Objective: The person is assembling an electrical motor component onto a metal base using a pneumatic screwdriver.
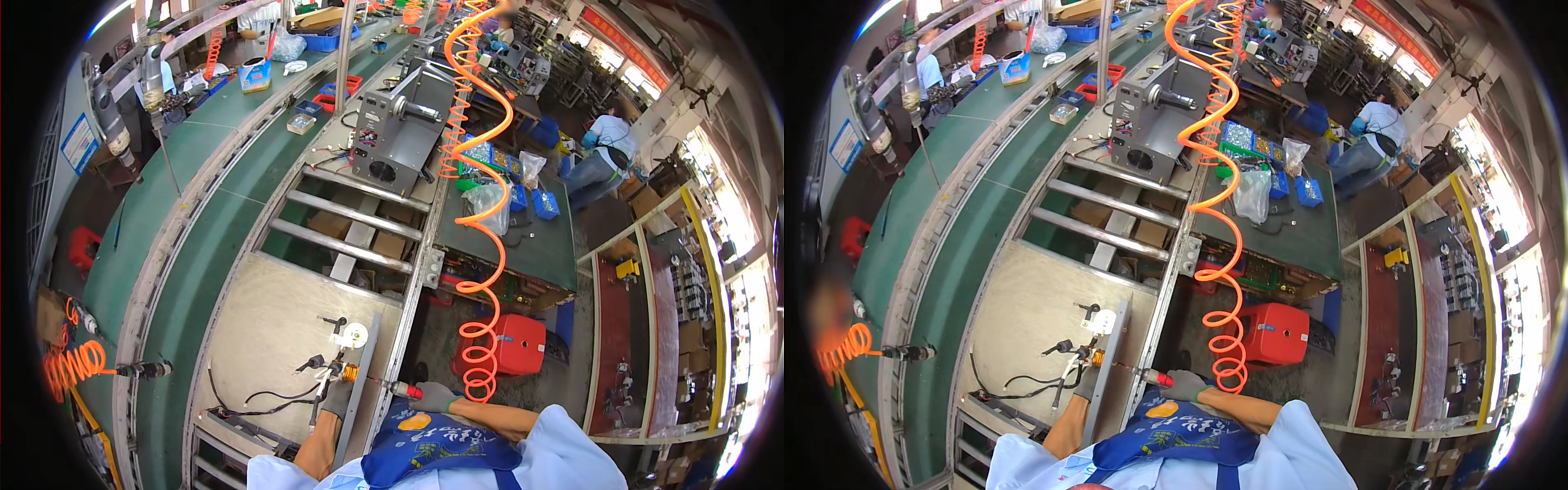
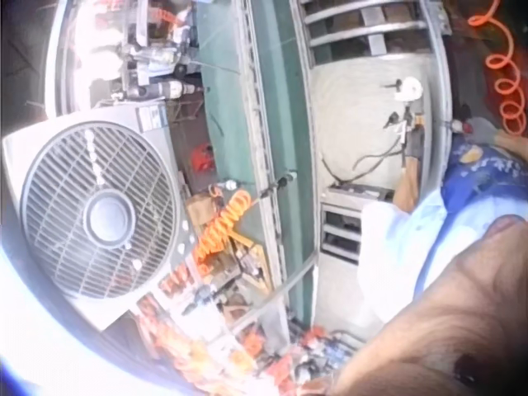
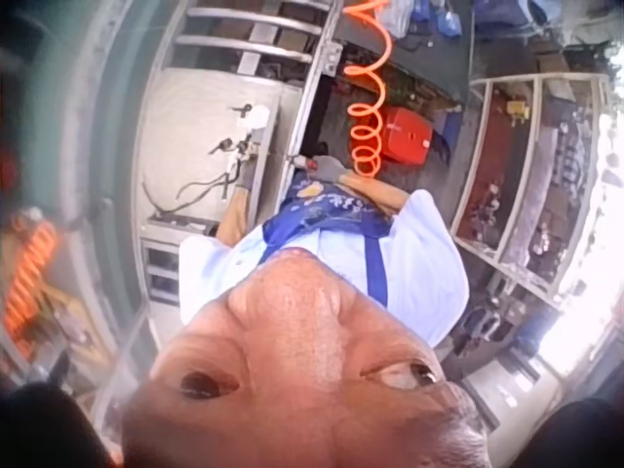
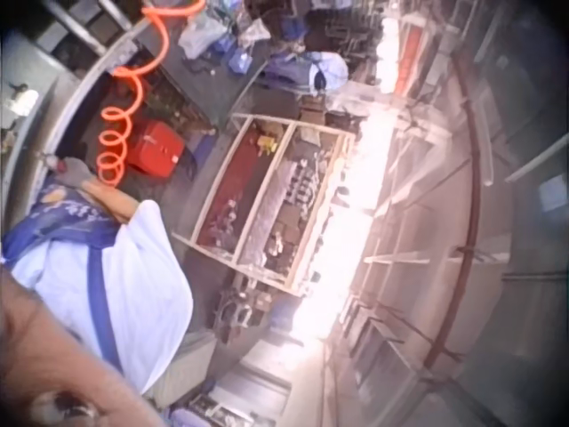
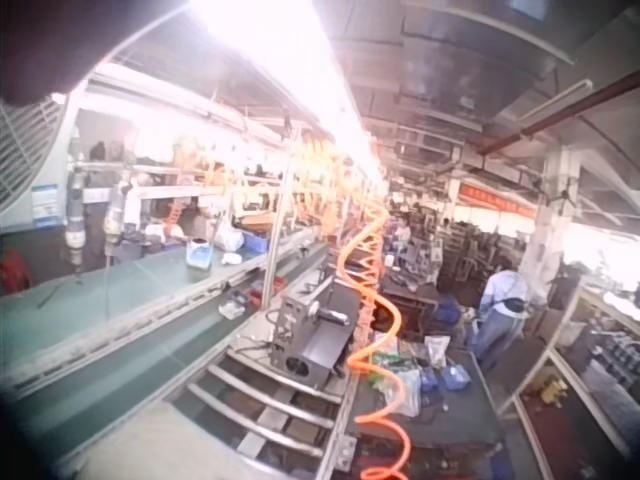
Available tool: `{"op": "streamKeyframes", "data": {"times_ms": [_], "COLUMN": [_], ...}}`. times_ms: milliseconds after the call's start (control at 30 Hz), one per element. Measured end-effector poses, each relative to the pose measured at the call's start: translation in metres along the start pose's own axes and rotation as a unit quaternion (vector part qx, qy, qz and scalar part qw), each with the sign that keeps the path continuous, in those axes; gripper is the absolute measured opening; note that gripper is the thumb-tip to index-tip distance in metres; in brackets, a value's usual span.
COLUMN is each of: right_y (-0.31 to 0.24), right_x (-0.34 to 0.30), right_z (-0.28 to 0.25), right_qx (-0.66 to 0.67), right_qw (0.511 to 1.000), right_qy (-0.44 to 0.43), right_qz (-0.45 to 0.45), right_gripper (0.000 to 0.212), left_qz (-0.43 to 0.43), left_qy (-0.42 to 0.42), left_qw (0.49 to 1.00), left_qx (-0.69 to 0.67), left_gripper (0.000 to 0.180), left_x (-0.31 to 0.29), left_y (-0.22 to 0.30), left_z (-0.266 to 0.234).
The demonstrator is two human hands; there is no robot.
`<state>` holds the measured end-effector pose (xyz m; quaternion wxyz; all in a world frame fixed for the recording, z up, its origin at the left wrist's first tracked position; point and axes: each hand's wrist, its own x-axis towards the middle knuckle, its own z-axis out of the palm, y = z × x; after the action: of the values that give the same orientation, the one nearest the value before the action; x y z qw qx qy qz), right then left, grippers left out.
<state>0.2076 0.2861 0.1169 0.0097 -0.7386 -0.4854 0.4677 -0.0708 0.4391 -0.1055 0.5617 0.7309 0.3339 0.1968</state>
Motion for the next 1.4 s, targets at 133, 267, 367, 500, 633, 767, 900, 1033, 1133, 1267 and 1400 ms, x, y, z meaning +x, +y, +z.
{"op": "streamKeyframes", "data": {"times_ms": [133,267,367,500,633,767,900,1033,1133,1267,1400], "right_y": [0.019,0.022,0.013,0.023,0.014,0.013,0.022,0.027,0.026,0.029,0.033], "right_x": [0.001,0.003,0.005,0.001,0.002,0.010,0.012,0.016,0.010,0.007,0.005], "right_z": [0.005,0.010,0.009,0.000,0.001,0.002,0.007,0.014,0.016,0.021,0.023], "right_qx": [-0.003,-0.009,-0.001,-0.005,-0.016,-0.025,-0.019,-0.005,-0.009,0.002,-0.010], "right_qw": [1.000,1.000,1.000,1.000,1.000,1.000,1.000,1.000,1.000,1.000,0.999], "right_qy": [0.022,0.027,0.011,0.017,0.015,-0.014,0.007,0.014,0.013,-0.003,0.024], "right_qz": [0.005,-0.004,-0.028,-0.003,-0.009,0.002,-0.006,0.004,-0.003,0.013,-0.033], "right_gripper": [0.048,0.049,0.050,0.050,0.051,0.052,0.050,0.050,0.050,0.048,0.046], "left_qz": [-0.191,-0.136,-0.170,-0.271,-0.274,-0.049,-0.087,-0.016,-0.006,-0.015,-0.073], "left_qy": [-0.034,-0.064,-0.088,-0.083,-0.062,-0.082,-0.067,-0.040,-0.049,-0.013,0.018], "left_qw": [0.937,0.974,0.938,0.865,0.866,0.994,0.990,0.999,0.998,0.998,0.991], "left_qx": [-0.290,-0.167,-0.290,-0.414,-0.413,-0.051,-0.090,-0.011,0.026,-0.056,-0.115], "left_gripper": [0.015,0.016,0.018,0.024,0.020,0.024,0.028,0.027,0.025,0.022,0.021], "left_x": [0.013,0.007,-0.003,0.016,0.010,0.006,0.011,0.014,0.006,0.003,-0.013], "left_y": [0.029,0.021,0.003,0.086,0.067,0.032,0.046,0.052,0.033,0.048,-0.015], "left_z": [0.009,0.005,0.000,-0.006,-0.009,-0.003,-0.002,-0.003,0.006,0.010,0.034]}}
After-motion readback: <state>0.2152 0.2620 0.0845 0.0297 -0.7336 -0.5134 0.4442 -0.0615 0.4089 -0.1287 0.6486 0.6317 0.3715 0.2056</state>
